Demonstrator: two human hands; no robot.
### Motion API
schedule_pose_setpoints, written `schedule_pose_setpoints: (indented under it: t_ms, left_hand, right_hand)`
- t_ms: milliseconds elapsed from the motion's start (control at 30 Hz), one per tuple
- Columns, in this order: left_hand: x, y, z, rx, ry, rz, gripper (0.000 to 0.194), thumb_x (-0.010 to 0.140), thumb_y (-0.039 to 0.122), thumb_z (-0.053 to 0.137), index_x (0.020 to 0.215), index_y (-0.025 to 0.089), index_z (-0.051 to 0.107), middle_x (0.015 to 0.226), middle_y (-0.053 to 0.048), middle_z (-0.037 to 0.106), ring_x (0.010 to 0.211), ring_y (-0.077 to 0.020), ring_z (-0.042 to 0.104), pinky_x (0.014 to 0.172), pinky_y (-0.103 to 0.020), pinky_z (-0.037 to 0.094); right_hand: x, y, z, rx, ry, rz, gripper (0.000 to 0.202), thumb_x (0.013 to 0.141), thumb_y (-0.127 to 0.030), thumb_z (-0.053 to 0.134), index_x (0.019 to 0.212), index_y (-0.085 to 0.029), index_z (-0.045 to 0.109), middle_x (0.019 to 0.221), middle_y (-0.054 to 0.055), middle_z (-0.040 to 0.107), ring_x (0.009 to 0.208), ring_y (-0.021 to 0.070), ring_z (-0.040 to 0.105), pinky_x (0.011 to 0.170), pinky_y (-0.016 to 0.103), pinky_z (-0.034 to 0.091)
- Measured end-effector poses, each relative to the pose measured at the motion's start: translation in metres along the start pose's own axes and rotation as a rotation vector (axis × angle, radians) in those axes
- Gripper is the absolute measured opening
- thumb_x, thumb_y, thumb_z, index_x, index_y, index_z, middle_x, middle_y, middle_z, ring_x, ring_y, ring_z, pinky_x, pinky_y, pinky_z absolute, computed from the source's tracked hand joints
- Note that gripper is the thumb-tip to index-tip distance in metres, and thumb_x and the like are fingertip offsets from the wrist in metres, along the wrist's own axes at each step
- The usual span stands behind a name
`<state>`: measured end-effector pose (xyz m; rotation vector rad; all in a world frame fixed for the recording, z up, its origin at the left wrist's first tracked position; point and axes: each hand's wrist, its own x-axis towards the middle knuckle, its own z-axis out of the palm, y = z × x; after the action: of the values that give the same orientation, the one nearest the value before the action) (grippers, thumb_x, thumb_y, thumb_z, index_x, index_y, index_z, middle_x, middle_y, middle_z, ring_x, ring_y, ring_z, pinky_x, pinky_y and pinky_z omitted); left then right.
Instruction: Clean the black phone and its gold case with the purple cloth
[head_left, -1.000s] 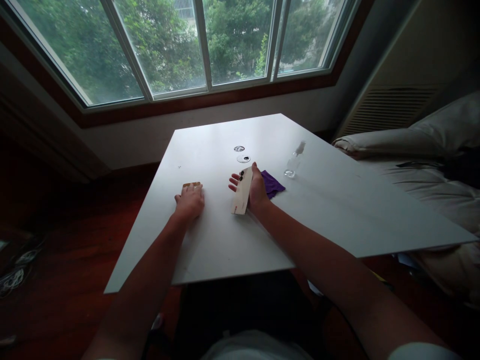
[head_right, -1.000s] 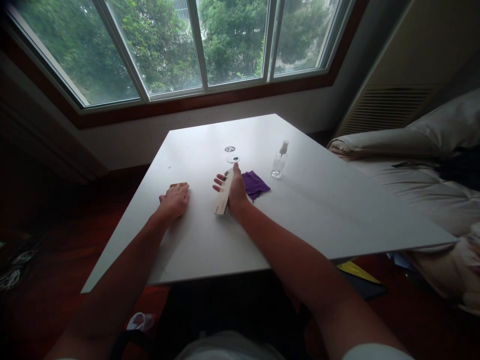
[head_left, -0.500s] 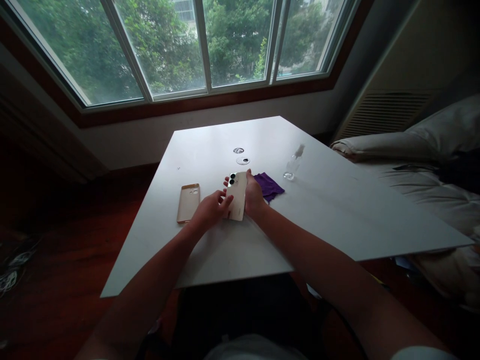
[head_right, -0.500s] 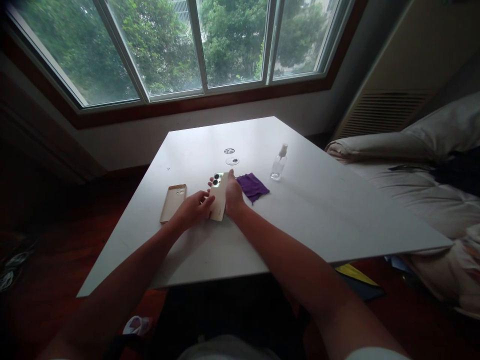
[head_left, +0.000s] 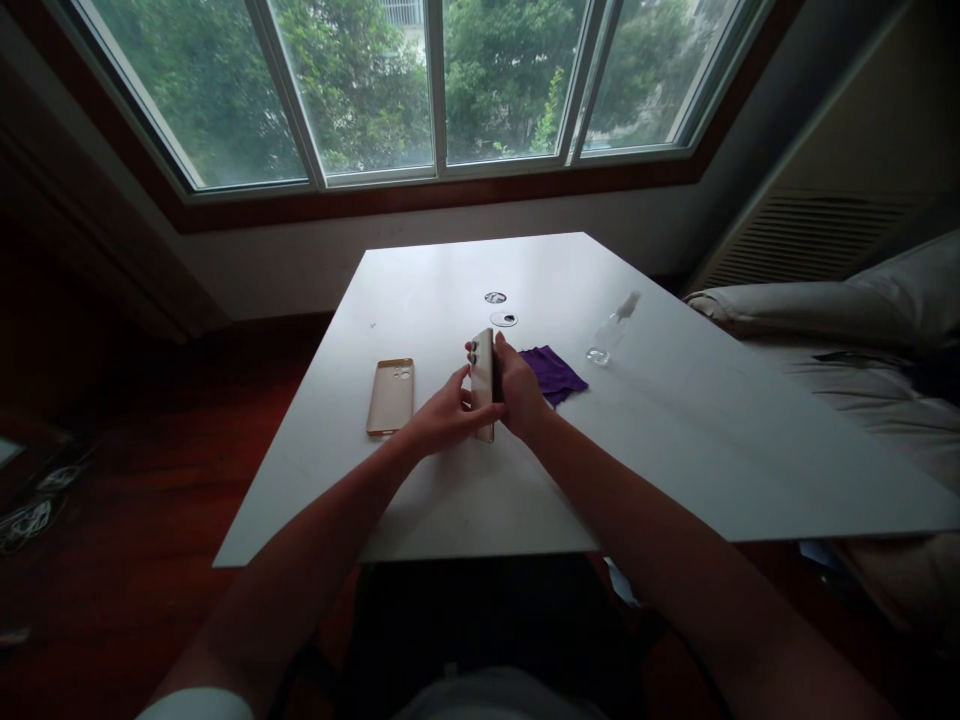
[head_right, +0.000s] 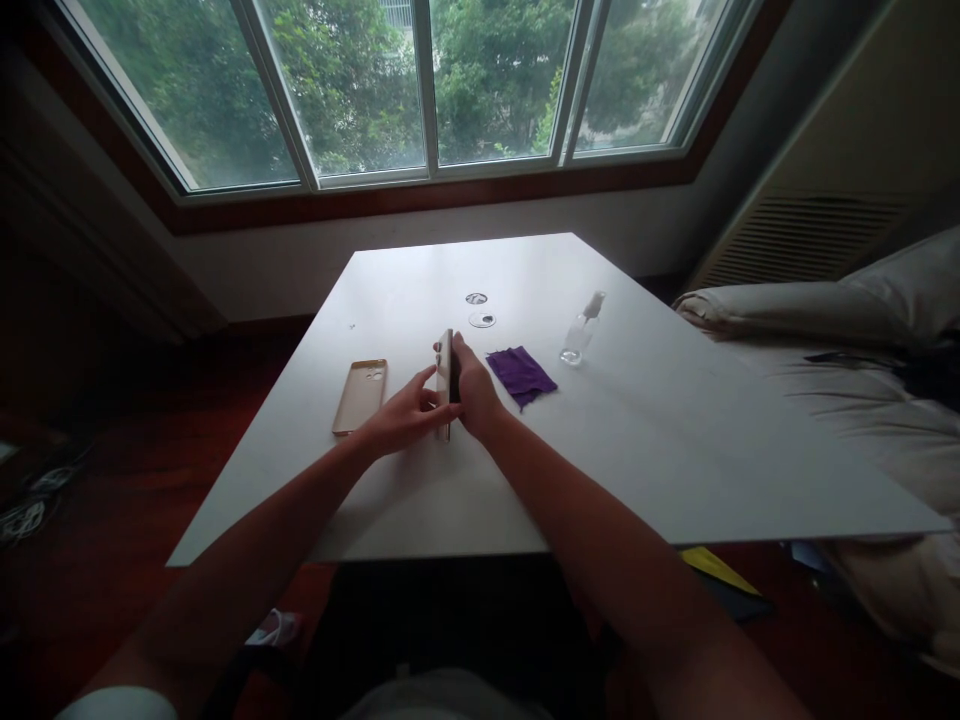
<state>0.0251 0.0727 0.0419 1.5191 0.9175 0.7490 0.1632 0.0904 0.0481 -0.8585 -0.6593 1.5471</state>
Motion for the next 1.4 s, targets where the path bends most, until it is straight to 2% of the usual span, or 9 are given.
schedule_pose_setpoints:
  t_ms: [133, 233, 367, 567, 700, 800, 933, 1200, 1400]
  left_hand:
    - [0.003, 0.007, -0.006, -0.154, 0.081, -0.047, 0.088, 0.089, 0.05, 0.07, 0.158, 0.024, 0.022, 0.099, -0.01, 0.072, 0.079, -0.0207, 0.07, 0.064, -0.029, 0.054]
    - [0.004, 0.013, -0.014, -0.287, 0.14, -0.026, 0.067, 0.095, 0.052, 0.058, 0.152, 0.027, 0.035, 0.109, -0.01, 0.07, 0.084, -0.0216, 0.071, 0.065, -0.032, 0.058]
    - [0.003, 0.013, -0.025, -0.428, 0.09, 0.019, 0.05, 0.1, 0.053, 0.048, 0.137, 0.021, 0.056, 0.12, -0.013, 0.069, 0.094, -0.024, 0.071, 0.074, -0.036, 0.061]
    - [0.008, -0.004, -0.03, -0.474, 0.123, -0.045, 0.04, 0.096, 0.039, 0.061, 0.13, 0.017, 0.062, 0.119, -0.015, 0.071, 0.097, -0.0254, 0.072, 0.084, -0.045, 0.063]
    - [0.012, -0.007, -0.032, -0.26, 0.216, -0.122, 0.037, 0.094, 0.033, 0.063, 0.124, 0.01, 0.066, 0.109, -0.017, 0.072, 0.092, -0.0266, 0.071, 0.072, -0.039, 0.064]
    - [0.014, -0.009, -0.033, 0.017, 0.301, -0.164, 0.06, 0.092, 0.038, 0.066, 0.143, 0.011, 0.052, 0.108, -0.017, 0.072, 0.085, -0.0265, 0.07, 0.062, -0.034, 0.06]
    - [0.013, -0.015, -0.035, 0.449, 0.335, -0.125, 0.085, 0.09, 0.053, 0.066, 0.156, 0.012, 0.034, 0.113, -0.019, 0.072, 0.095, -0.0308, 0.07, 0.079, -0.038, 0.055]
    - [0.003, -0.015, -0.036, 0.856, 0.255, 0.062, 0.065, 0.091, 0.053, 0.063, 0.143, 0.017, 0.054, 0.127, -0.019, 0.067, 0.114, -0.0351, 0.064, 0.096, -0.042, 0.049]
    - [0.005, -0.015, -0.047, 1.079, 0.388, 0.087, 0.06, 0.094, 0.048, 0.059, 0.142, 0.012, 0.056, 0.142, -0.02, 0.056, 0.134, -0.0364, 0.047, 0.112, -0.046, 0.038]
  right_hand:
    - [0.007, 0.004, -0.008, -0.109, 0.029, -0.096, 0.037, 0.088, -0.056, 0.066, 0.092, -0.019, 0.068, 0.086, 0.004, 0.069, 0.078, 0.0171, 0.065, 0.066, 0.027, 0.055]
    - [0.011, 0.008, -0.014, -0.179, 0.03, -0.053, 0.029, 0.086, -0.046, 0.071, 0.09, -0.017, 0.069, 0.094, 0.007, 0.072, 0.082, 0.0187, 0.068, 0.067, 0.028, 0.057]
    - [0.011, 0.011, -0.017, -0.247, -0.051, 0.019, 0.031, 0.087, -0.045, 0.068, 0.097, -0.016, 0.072, 0.102, 0.01, 0.074, 0.083, 0.0203, 0.069, 0.066, 0.032, 0.059]
    - [0.015, 0.015, -0.023, -0.261, -0.024, -0.018, 0.025, 0.083, -0.03, 0.071, 0.105, -0.017, 0.071, 0.099, 0.009, 0.075, 0.081, 0.0206, 0.072, 0.063, 0.032, 0.06]
    - [0.018, 0.018, -0.027, -0.289, 0.011, -0.042, 0.023, 0.08, -0.021, 0.069, 0.102, -0.015, 0.073, 0.088, 0.009, 0.075, 0.073, 0.0207, 0.071, 0.06, 0.032, 0.06]
    - [0.018, 0.019, -0.027, -0.314, 0.006, -0.064, 0.023, 0.078, -0.023, 0.071, 0.099, -0.015, 0.075, 0.086, 0.008, 0.076, 0.071, 0.0203, 0.07, 0.058, 0.031, 0.059]
    - [0.016, 0.021, -0.026, -0.396, 0.048, -0.073, 0.02, 0.075, -0.026, 0.073, 0.092, -0.016, 0.075, 0.077, 0.006, 0.074, 0.061, 0.017, 0.066, 0.048, 0.025, 0.053]
    - [0.023, 0.031, -0.035, -0.487, 0.056, -0.093, 0.019, 0.072, -0.028, 0.073, 0.088, -0.016, 0.075, 0.071, 0.004, 0.071, 0.053, 0.0156, 0.061, 0.044, 0.024, 0.047]
    - [0.023, 0.03, -0.038, -0.632, 0.105, -0.152, 0.013, 0.07, -0.026, 0.073, 0.081, -0.017, 0.073, 0.063, 0.0, 0.066, 0.051, 0.0129, 0.054, 0.046, 0.023, 0.04]
